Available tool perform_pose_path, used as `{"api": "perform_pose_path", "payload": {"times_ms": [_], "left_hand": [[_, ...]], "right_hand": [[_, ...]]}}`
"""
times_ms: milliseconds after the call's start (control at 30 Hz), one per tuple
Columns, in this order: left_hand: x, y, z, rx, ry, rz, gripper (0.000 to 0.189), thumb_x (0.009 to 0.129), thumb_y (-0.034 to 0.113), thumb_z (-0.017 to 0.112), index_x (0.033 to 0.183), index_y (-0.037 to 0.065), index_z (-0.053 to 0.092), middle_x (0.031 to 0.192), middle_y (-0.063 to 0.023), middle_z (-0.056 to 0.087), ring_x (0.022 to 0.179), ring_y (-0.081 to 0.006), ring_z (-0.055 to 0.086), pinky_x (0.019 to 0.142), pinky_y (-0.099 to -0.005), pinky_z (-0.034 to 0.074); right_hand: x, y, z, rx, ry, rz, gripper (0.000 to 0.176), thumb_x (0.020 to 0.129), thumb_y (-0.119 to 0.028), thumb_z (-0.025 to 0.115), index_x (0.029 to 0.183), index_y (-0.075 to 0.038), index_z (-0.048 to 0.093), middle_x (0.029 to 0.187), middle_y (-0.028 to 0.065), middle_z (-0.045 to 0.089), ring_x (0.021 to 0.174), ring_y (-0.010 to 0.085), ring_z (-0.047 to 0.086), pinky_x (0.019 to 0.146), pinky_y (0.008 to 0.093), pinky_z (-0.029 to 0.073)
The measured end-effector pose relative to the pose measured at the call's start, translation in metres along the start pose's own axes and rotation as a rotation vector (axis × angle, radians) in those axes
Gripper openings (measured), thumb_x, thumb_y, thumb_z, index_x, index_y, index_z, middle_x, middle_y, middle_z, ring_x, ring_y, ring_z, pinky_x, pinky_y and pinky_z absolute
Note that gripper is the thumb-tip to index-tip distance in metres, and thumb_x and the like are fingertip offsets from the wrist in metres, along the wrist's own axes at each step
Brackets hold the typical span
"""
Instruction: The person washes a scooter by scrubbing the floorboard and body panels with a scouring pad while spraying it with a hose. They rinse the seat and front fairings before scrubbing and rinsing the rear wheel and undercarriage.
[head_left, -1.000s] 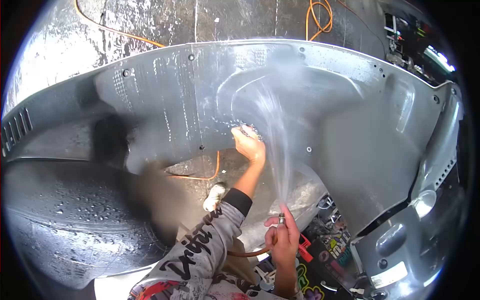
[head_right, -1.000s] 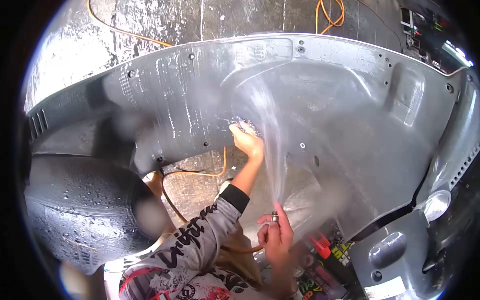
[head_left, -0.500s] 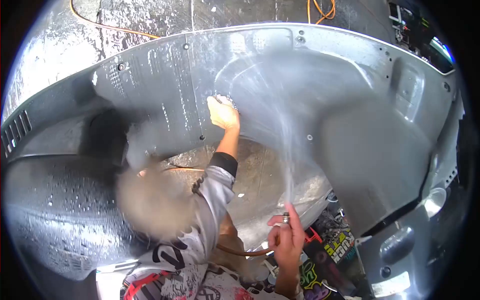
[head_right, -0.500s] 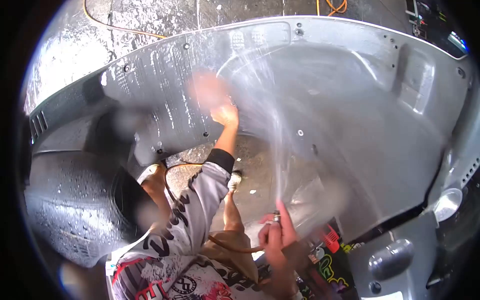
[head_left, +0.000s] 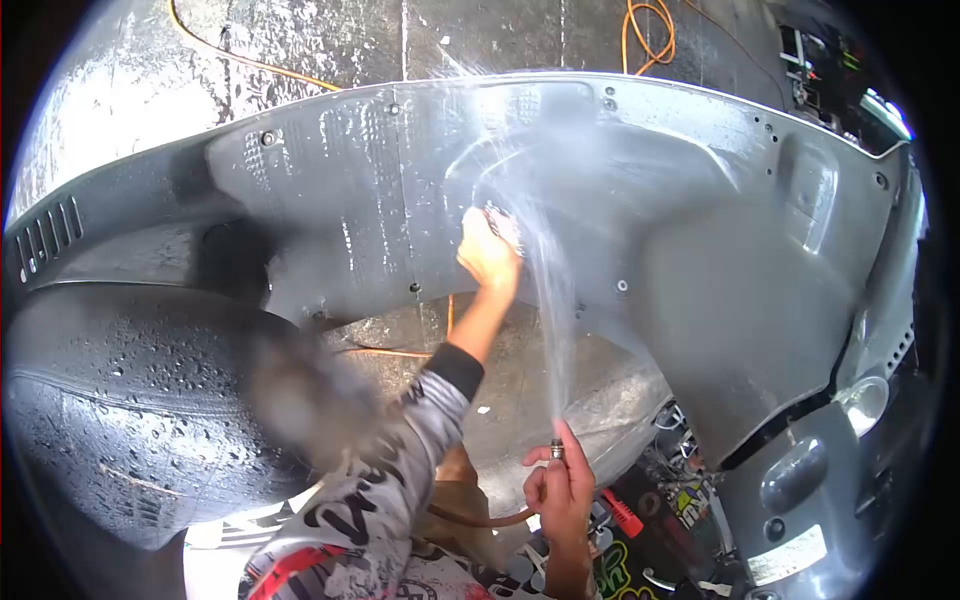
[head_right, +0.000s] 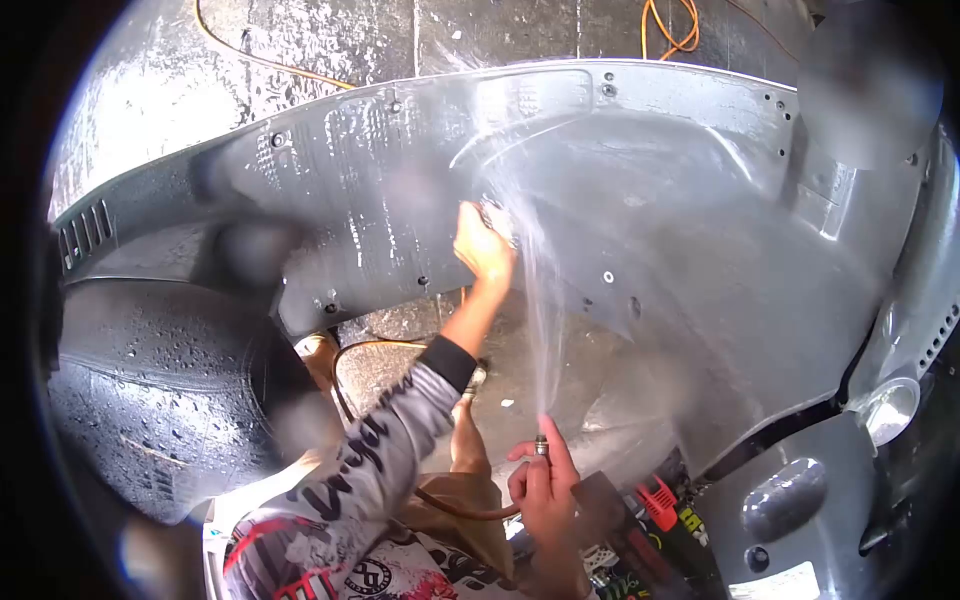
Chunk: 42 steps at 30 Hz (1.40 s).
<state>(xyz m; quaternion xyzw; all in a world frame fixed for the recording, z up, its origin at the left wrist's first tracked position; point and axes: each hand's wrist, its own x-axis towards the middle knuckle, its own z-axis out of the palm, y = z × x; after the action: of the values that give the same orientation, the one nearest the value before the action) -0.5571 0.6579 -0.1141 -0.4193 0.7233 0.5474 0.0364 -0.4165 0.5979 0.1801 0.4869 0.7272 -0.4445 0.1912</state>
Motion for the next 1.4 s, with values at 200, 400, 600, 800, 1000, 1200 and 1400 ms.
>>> {"api": "perform_pose_path", "payload": {"times_ms": [200, 400, 600, 800, 1000, 1200, 1400], "left_hand": [[0.018, -0.014, 0.02, 0.149, 0.028, -0.117, 0.018, 0.082, 0.022, 0.062, 0.084, 0.007, 0.052, 0.077, -0.02, 0.06, 0.07, -0.0421, 0.059, 0.065, -0.0486, 0.046], [0.046, -0.03, 0.01, 0.332, -0.035, -0.106, 0.019, 0.09, 0.02, 0.052, 0.081, 0.005, 0.047, 0.072, -0.0203, 0.058, 0.069, -0.0436, 0.057, 0.063, -0.0496, 0.044], [-0.016, 0.008, 0.005, -0.246, 0.064, 0.026, 0.018, 0.087, 0.021, 0.053, 0.079, 0.005, 0.05, 0.072, -0.0193, 0.057, 0.069, -0.0416, 0.058, 0.062, -0.0469, 0.045], [0.003, -0.008, -0.012, 0.125, -0.204, -0.14, 0.025, 0.089, 0.031, 0.049, 0.094, 0.006, 0.048, 0.089, -0.0228, 0.06, 0.083, -0.0452, 0.059, 0.073, -0.0523, 0.046], [-0.044, -0.036, -0.083, 0.023, -0.891, 0.123, 0.047, 0.086, 0.05, 0.052, 0.109, 0.009, 0.049, 0.101, -0.024, 0.062, 0.098, -0.0453, 0.058, 0.084, -0.0493, 0.046], [-0.005, -0.127, -0.157, 0.19, -0.557, -0.094, 0.067, 0.081, 0.064, 0.054, 0.118, 0.008, 0.05, 0.111, -0.019, 0.062, 0.106, -0.0371, 0.059, 0.09, -0.0443, 0.045], [0.017, -0.168, -0.327, 0.128, -0.274, -0.014, 0.057, 0.081, 0.046, 0.065, 0.113, 0.001, 0.054, 0.11, -0.0223, 0.063, 0.105, -0.0323, 0.06, 0.091, -0.0393, 0.044]], "right_hand": [[0.006, -0.005, -0.002, 0.038, 0.04, 0.002, 0.048, 0.092, 0.0, 0.03, 0.14, -0.001, 0.035, 0.089, 0.0128, 0.057, 0.046, 0.006, 0.043, 0.039, 0.0191, 0.032], [0.006, -0.002, -0.004, -0.031, 0.076, -0.031, 0.048, 0.092, 0.0, 0.03, 0.14, 0.0, 0.035, 0.088, 0.0126, 0.057, 0.045, 0.0052, 0.042, 0.038, 0.019, 0.031], [0.003, -0.005, -0.007, -0.062, 0.028, -0.065, 0.048, 0.091, 0.0, 0.031, 0.139, 0.001, 0.034, 0.088, 0.0128, 0.057, 0.044, 0.0049, 0.042, 0.038, 0.0187, 0.031], [0.006, 0.002, 0.013, -0.011, -0.071, -0.073, 0.047, 0.093, -0.002, 0.033, 0.139, -0.002, 0.035, 0.086, 0.0077, 0.057, 0.046, 0.0047, 0.04, 0.04, 0.0191, 0.032], [0.027, 0.064, 0.044, 0.208, -0.044, 0.025, 0.047, 0.092, -0.006, 0.033, 0.139, -0.004, 0.034, 0.084, 0.0084, 0.055, 0.049, 0.008, 0.043, 0.037, 0.0213, 0.028], [0.016, 0.109, 0.032, 0.213, -0.053, 0.035, 0.046, 0.092, -0.006, 0.033, 0.138, -0.008, 0.036, 0.082, 0.0082, 0.056, 0.049, 0.0082, 0.043, 0.037, 0.021, 0.029], [0.057, 0.157, -0.005, 0.144, -0.135, -0.113, 0.043, 0.093, -0.012, 0.039, 0.135, -0.009, 0.042, 0.074, 0.0058, 0.058, 0.044, 0.0086, 0.043, 0.034, 0.0231, 0.034]]}}
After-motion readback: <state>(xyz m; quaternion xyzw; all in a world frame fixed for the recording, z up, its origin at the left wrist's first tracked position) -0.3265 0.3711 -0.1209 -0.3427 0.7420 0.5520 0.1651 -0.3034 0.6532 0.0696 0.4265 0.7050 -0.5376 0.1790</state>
